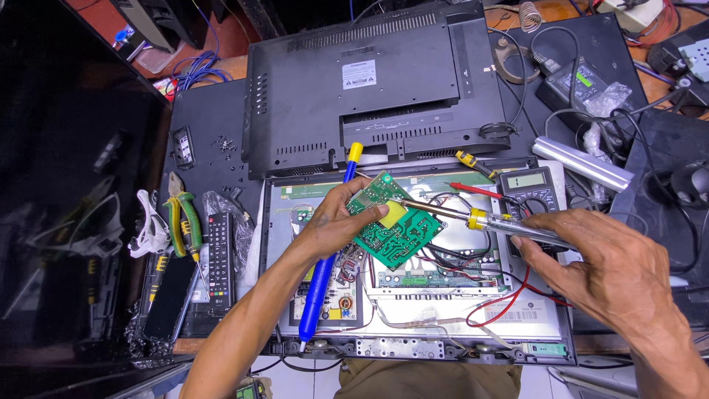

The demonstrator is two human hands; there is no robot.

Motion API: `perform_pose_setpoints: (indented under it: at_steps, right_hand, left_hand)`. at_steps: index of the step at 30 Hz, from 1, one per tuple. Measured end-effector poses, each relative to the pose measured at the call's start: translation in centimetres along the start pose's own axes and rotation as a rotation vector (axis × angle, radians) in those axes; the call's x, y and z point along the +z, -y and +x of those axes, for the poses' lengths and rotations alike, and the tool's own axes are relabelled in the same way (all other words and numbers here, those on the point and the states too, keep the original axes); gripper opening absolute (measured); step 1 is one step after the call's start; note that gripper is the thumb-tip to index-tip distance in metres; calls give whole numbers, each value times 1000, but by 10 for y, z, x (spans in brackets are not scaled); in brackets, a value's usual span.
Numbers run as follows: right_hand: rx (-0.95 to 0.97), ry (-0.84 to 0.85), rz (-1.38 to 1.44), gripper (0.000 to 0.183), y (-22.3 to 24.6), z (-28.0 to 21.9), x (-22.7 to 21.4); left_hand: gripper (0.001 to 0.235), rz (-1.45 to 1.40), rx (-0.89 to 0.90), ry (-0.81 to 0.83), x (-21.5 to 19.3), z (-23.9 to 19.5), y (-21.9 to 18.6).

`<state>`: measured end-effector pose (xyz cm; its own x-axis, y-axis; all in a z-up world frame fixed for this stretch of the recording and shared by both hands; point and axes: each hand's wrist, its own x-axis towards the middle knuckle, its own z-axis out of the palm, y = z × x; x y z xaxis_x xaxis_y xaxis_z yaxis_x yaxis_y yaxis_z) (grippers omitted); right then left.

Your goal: The person uses a multimeter to test points on a circuit board removed from a television chassis. They then use a soldering iron to reflow solder joints on the board and continue testing with the multimeter.

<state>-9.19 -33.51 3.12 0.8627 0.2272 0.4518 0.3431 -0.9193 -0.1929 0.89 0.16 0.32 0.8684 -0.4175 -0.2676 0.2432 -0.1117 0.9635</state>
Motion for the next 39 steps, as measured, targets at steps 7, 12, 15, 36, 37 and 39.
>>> perform_pose_setpoints:
  at_steps: [7,12,15,36,37,39]
  right_hand:
    - [-6,0,16,25,-2,0,3]
    - [-4,4,-6,23,-1,-1,1]
    - [2,8,-13,22,-1,0,1]
    - [-4,4,101,22,0,3,-6]
    - [-5,6,101,22,-2,2,-7]
    - [34,-14,133,21,-6,-1,-8]
  left_hand:
    - [29,8,-14,1,1,0,-1]
    - [26,26,-7,-4,2,-2,-4]
    - [25,17,-20,-5,1,0,-3]
    - [24,-8,-11,10,-2,2,1]
    - [24,-9,-12,9,-2,2,3]
    - [21,-15,9,16,-3,4,5]
